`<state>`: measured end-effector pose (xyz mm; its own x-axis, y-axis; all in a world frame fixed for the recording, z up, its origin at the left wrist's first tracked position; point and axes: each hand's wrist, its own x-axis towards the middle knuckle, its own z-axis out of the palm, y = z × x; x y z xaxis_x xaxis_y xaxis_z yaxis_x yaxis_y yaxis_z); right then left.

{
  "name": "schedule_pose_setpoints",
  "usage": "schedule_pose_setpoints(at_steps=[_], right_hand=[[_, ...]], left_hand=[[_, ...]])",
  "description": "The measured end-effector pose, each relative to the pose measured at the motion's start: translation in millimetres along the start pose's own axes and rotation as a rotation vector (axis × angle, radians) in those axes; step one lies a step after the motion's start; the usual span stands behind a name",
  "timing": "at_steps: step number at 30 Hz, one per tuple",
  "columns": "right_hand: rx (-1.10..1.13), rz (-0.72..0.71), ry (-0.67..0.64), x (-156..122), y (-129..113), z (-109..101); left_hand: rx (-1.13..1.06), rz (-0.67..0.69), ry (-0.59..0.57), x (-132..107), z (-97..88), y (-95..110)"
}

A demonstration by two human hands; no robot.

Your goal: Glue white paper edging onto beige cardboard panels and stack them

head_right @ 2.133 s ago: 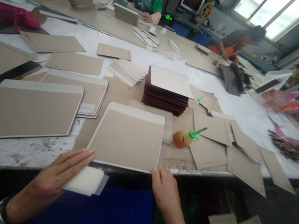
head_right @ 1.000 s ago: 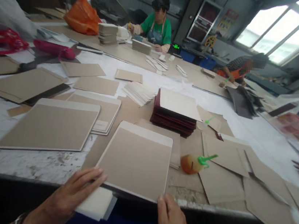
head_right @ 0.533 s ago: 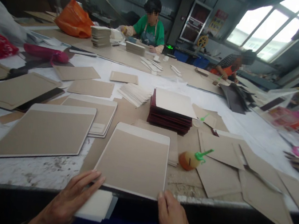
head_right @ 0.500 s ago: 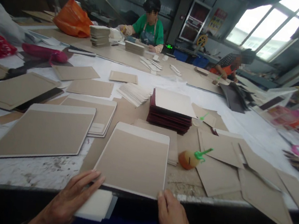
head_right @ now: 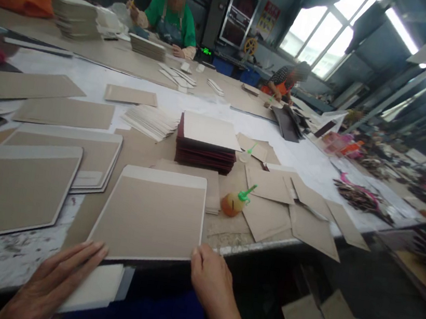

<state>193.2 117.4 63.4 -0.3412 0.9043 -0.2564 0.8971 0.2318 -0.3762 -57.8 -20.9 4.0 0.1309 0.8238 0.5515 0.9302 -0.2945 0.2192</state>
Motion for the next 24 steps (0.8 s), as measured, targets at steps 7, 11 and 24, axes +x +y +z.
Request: schedule_pose_setpoints(at_steps=[7, 11, 24], right_hand=[[-0.053, -0.001, 0.014, -1.3, -2.0, -16.8], [-0.163, 0.006, 0.276, 7.1, -31.9, -25.9], [-0.212, -0.643, 0.233, 65.5, -89.6, 35.2]], left_hand=[[0.027, 0.038, -0.008, 5.7, -5.3, 0.5], [0.04, 0.027, -0.025, 3.7, -5.6, 2.0], [-0.011, -0.035, -0.027, 4.5, -3.6, 2.3]])
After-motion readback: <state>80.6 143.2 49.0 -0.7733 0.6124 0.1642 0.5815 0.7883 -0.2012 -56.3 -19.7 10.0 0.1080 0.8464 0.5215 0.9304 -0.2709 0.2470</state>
